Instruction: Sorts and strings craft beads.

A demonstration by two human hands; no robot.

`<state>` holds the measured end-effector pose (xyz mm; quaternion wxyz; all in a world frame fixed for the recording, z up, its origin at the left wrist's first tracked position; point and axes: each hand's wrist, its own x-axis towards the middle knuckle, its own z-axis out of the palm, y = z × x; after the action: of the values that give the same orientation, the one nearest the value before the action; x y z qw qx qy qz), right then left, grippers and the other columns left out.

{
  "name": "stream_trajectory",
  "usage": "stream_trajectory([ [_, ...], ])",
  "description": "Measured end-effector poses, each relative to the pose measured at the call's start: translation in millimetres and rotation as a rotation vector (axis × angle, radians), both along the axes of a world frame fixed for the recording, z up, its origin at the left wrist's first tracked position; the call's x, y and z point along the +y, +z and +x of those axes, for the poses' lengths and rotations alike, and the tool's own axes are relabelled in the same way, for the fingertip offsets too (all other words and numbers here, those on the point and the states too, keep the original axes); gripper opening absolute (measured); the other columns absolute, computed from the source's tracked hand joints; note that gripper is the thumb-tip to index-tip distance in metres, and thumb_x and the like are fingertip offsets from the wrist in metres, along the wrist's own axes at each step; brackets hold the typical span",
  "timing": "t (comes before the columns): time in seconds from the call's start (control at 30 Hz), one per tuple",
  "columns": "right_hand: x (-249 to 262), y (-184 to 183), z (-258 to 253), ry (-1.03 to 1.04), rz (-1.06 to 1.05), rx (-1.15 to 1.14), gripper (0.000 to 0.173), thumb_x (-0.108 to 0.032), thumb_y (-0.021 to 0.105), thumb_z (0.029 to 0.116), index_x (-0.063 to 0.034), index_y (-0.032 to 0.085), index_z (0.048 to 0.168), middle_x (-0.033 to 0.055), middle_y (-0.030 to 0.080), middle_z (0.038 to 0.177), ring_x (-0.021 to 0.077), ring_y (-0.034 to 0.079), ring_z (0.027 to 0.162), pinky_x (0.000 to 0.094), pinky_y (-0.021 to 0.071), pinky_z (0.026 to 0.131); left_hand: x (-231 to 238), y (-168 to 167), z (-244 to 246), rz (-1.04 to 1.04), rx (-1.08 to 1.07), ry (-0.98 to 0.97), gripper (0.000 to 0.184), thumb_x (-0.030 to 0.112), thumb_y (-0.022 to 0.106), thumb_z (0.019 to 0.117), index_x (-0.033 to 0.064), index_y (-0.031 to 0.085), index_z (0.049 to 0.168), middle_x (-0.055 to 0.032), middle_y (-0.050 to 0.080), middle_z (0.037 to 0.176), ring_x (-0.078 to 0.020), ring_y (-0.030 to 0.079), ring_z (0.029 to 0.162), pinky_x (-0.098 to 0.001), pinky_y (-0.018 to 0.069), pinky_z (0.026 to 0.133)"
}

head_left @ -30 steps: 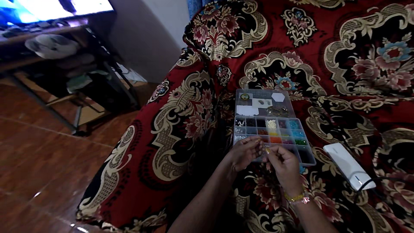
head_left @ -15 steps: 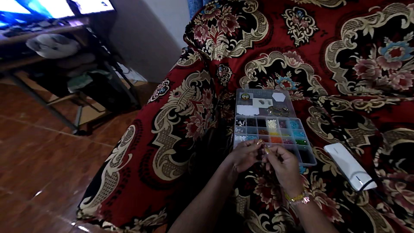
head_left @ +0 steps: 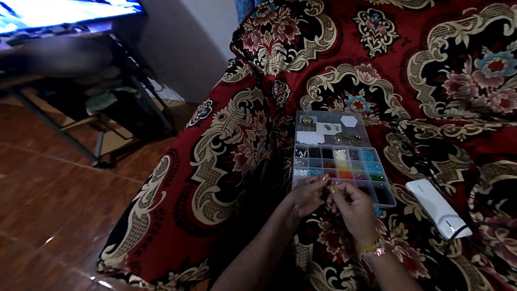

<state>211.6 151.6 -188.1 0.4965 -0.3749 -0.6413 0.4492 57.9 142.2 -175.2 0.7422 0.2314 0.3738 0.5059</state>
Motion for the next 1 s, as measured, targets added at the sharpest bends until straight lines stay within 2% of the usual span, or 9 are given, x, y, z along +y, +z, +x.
stream_trajectory([
  [0.3, 0.1, -1.7, -1.5, -0.039, 0.074, -0.03, 0.012, -0.011, 0.061, 0.0927, -0.0038, 0.07, 0.089, -0.0053, 0.069, 0.069, -0.0017, 0.061, 0.052, 0.0151, 0.0527, 0.049, -0.3, -1.7, -0.5, 0.029, 0.012, -0.025, 0.027, 0.015, 0.037, 0.1108, 0.0089, 0.062, 0.105, 0.0009, 0.069, 0.093, -0.0092, 0.067, 0.084, -0.0285, 0.0568, 0.083],
  [0.67, -0.1, -3.7, -2.9, -0.058, 0.075, -0.037, 0.012, -0.012, 0.061, 0.0926, -0.0035, 0.07, 0.089, -0.0055, 0.068, 0.069, -0.0019, 0.06, 0.052, 0.0151, 0.0524, 0.048, -0.8, -0.5, -0.4, 0.052, 0.049, -0.015, 0.024, 0.013, 0.04, 0.1097, 0.0083, 0.063, 0.105, 0.0006, 0.069, 0.09, -0.0092, 0.067, 0.083, -0.0286, 0.0565, 0.082],
  [0.8, -0.8, -0.9, -1.7, -0.057, 0.018, -0.034, 0.015, -0.011, 0.06, 0.0959, -0.0005, 0.07, 0.093, -0.0041, 0.069, 0.071, -0.0005, 0.061, 0.052, 0.0167, 0.0533, 0.048, 0.0, -2.1, 4.5, 0.187, 0.215, 0.053, 0.014, 0.009, 0.049, 0.1055, 0.007, 0.061, 0.1, 0.0025, 0.067, 0.088, -0.0071, 0.065, 0.08, -0.0274, 0.0558, 0.079],
  [0.87, -0.6, 3.3, -0.7, -0.052, -0.046, -0.027, 0.015, -0.01, 0.058, 0.0968, -0.0003, 0.069, 0.094, -0.0044, 0.068, 0.07, 0.0005, 0.06, 0.051, 0.0179, 0.0529, 0.047, 0.5, -3.7, 7.0, 0.286, 0.296, 0.126, 0.007, 0.005, 0.055, 0.1016, 0.0036, 0.062, 0.1, 0.0015, 0.066, 0.09, -0.008, 0.065, 0.084, -0.0296, 0.0562, 0.083],
  [1.0, 2.4, 4.7, 1.6, 0.0, -0.142, 0.057, 0.014, -0.006, 0.053, 0.0982, -0.0021, 0.066, 0.093, -0.0068, 0.067, 0.069, -0.0003, 0.059, 0.05, 0.0166, 0.0519, 0.046, 0.9, -3.3, 8.0, 0.522, 0.502, 0.23, 0.006, 0.001, 0.062, 0.0961, -0.0039, 0.066, 0.098, -0.0008, 0.067, 0.088, -0.0038, 0.063, 0.081, -0.0247, 0.0549, 0.08],
])
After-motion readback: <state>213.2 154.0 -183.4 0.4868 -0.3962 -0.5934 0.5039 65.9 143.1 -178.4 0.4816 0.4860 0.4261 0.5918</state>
